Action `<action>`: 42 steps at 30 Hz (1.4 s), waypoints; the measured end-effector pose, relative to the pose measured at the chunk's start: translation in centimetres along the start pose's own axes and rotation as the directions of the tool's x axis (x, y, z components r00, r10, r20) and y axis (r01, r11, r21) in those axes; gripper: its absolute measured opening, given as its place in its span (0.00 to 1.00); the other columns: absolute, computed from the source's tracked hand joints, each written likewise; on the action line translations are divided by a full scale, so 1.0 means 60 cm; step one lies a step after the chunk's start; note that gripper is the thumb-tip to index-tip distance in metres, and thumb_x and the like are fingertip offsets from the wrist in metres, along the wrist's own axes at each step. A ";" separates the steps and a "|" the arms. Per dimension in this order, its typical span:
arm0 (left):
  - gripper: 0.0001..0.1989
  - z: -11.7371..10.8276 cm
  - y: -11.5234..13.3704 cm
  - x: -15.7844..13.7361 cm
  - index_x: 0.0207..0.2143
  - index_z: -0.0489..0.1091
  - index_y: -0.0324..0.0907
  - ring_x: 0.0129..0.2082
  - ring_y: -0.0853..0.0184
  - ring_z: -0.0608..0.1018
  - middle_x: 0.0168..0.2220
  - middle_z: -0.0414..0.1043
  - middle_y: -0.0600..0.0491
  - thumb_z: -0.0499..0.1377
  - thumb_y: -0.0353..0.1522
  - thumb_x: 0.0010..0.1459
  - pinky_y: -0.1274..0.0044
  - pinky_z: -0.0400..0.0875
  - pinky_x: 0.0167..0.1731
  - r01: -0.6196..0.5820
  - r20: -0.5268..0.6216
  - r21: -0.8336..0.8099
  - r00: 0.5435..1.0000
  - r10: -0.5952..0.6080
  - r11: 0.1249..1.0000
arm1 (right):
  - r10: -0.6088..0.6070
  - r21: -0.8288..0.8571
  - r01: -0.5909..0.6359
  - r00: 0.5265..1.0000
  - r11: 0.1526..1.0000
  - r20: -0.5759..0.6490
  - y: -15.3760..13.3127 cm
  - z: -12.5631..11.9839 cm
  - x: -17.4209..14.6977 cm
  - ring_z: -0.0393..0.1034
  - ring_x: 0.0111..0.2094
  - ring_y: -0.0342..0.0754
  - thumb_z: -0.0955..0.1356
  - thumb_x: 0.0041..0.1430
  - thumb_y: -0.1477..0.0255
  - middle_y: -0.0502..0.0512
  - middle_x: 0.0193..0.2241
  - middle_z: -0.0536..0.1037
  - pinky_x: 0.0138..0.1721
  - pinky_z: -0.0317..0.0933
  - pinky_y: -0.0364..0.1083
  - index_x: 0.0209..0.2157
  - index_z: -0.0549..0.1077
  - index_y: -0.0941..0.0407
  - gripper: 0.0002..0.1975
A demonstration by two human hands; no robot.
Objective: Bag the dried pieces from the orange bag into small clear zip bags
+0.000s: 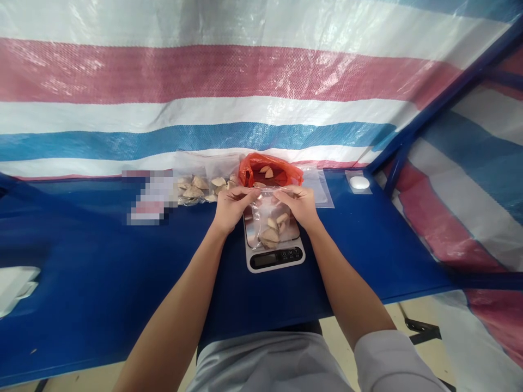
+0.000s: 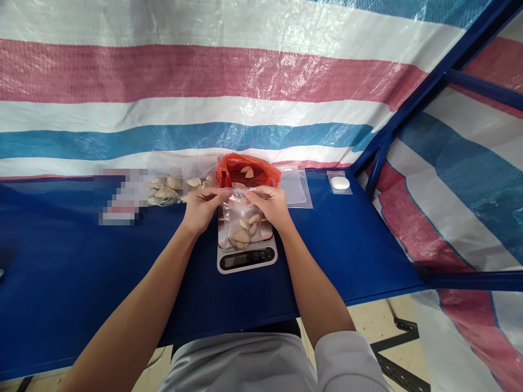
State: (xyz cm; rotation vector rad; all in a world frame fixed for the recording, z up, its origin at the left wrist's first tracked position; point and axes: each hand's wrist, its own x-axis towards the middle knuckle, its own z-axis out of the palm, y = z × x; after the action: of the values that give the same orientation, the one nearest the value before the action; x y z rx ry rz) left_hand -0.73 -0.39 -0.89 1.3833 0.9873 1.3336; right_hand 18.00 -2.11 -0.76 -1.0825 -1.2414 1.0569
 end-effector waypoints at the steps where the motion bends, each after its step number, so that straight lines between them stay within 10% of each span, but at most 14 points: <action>1: 0.15 0.000 0.000 0.000 0.26 0.81 0.42 0.26 0.65 0.79 0.24 0.80 0.52 0.72 0.45 0.46 0.73 0.75 0.33 0.007 0.000 -0.009 1.000 -0.007 1.000 | 0.006 0.000 -0.006 1.000 1.000 0.008 0.001 0.000 0.000 0.76 0.26 0.48 0.76 0.48 0.55 0.51 0.24 0.81 0.28 0.73 0.46 0.27 0.80 0.53 0.16; 42: 0.16 0.010 0.008 -0.009 0.35 0.83 0.39 0.30 0.66 0.79 0.31 0.82 0.49 0.69 0.42 0.52 0.76 0.73 0.33 -0.007 0.006 0.030 1.000 0.006 1.000 | 0.090 0.023 -0.093 0.991 0.995 0.095 -0.006 -0.012 -0.003 0.77 0.25 0.46 0.75 0.49 0.53 0.53 0.27 0.82 0.23 0.71 0.42 0.32 0.80 0.56 0.19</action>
State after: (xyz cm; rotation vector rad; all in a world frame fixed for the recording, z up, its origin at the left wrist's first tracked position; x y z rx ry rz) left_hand -0.23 -1.08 -0.56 1.4131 1.0035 1.3239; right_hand 18.69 -2.37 -0.47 -1.0880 -1.2575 1.2031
